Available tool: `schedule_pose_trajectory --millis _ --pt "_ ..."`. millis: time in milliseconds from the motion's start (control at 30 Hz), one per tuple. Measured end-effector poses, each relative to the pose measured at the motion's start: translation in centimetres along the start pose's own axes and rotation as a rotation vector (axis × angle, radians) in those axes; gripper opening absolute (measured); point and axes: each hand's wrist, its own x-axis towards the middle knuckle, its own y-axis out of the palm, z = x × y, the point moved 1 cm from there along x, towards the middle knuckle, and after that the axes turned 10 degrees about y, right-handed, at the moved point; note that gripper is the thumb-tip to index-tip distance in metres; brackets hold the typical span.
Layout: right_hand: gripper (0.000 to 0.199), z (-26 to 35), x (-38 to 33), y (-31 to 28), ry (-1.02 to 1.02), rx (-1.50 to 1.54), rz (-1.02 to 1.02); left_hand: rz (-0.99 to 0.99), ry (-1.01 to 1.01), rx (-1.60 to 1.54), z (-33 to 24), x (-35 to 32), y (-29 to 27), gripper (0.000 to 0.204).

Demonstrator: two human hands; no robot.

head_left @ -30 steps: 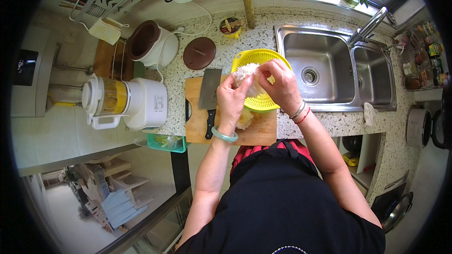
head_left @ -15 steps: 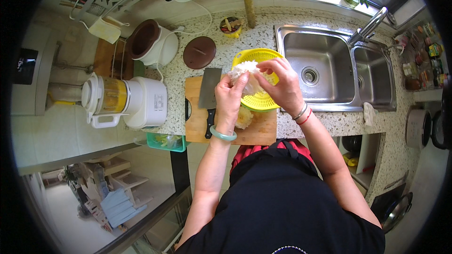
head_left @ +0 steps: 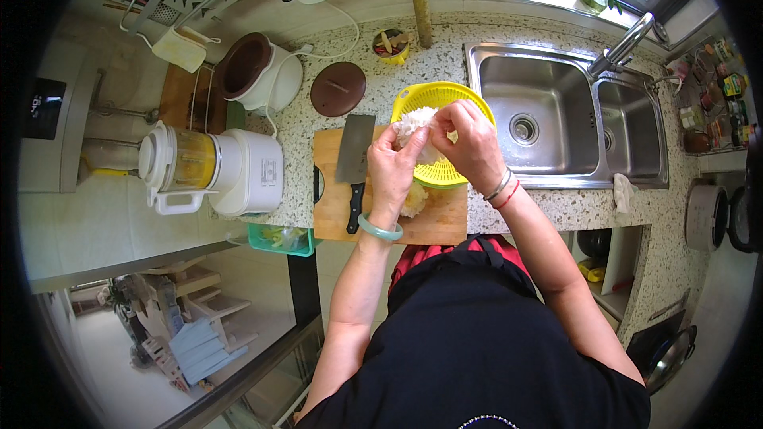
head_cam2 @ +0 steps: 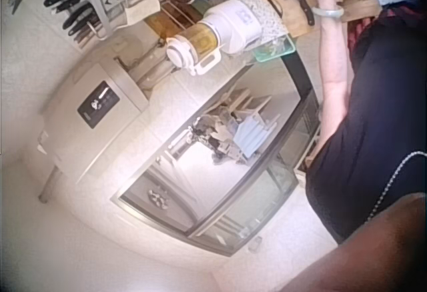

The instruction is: The person stands at a kitchen counter and repeatedly picks up small pieces of a white fibrous food from a yellow colander, separating them by hand. The separated pieces are placed back into the colander. A knife and cutting board are visible on the counter but are not used during the clip.

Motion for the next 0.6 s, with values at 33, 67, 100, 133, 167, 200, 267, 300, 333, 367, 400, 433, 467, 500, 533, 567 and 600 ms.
schedule_pose_trajectory --millis 33,67,100,133,167,200,267,300,333,367,400,433,467,500,533,567,600 --pt "0.017 -0.1 0.0 0.1 0.006 0.001 -0.001 -0.001 -0.003 0.006 0.1 0.0 0.0 0.024" --pt "0.016 -0.2 -0.1 0.2 0.031 0.031 0.003 -0.009 0.003 -0.002 0.1 0.0 0.0 0.025" --pt "0.015 -0.3 -0.2 0.2 0.056 0.062 0.008 -0.017 0.009 -0.010 0.0 0.0 0.0 0.025" --pt "0.014 -0.4 -0.3 0.2 0.081 0.092 0.012 -0.025 0.014 -0.017 0.0 0.0 0.1 0.026" --pt "0.013 -0.4 -0.3 0.0 0.115 0.133 0.022 -0.032 0.005 -0.057 0.1 0.0 0.0 0.026" --pt "0.011 -0.2 -0.3 -0.3 0.150 0.173 0.031 -0.039 -0.004 -0.097 0.2 0.1 -0.1 0.027" --pt "0.011 -0.3 -0.4 -0.4 0.249 0.282 0.056 -0.051 -0.031 -0.157 0.1 0.1 -0.2 0.027" --pt "0.011 -0.4 -0.4 -0.4 0.313 0.350 0.070 -0.056 -0.049 -0.177 0.0 0.1 -0.2 0.026" --pt "0.012 -0.5 -0.5 -0.5 0.377 0.418 0.085 -0.061 -0.067 -0.197 -0.1 0.1 -0.2 0.026" --pt "0.012 -0.7 -0.5 -0.6 0.412 0.407 0.121 -0.057 -0.073 -0.194 0.0 0.0 -0.3 0.026" --pt "0.012 -0.8 -0.4 -0.7 0.410 0.400 0.103 -0.053 -0.079 -0.191 0.2 0.0 -0.4 0.026" --pt "0.012 -0.9 -0.4 -0.8 0.408 0.392 0.084 -0.049 -0.085 -0.189 0.3 0.0 -0.5 0.025" --pt "0.012 -1.0 -0.4 -0.9 0.406 0.384 0.066 -0.052 -0.081 -0.186 0.2 0.0 -0.5 0.025" --pt "0.012 -1.2 -0.4 -1.0 0.385 0.345 0.059 -0.055 -0.077 -0.184 0.2 -0.1 -0.5 0.025" --pt "0.012 -1.4 -0.4 -1.0 0.369 0.315 0.058 -0.057 -0.074 -0.182 0.2 -0.1 -0.5 0.024" --pt "0.012 -1.5 -0.4 -1.1 0.353 0.285 0.058 -0.055 -0.063 -0.178 0.2 -0.1 -0.6 0.025" --pt "0.013 -1.6 -0.4 -1.2 0.336 0.255 0.058 -0.053 -0.052 -0.174 0.4 0.0 -0.7 0.025"
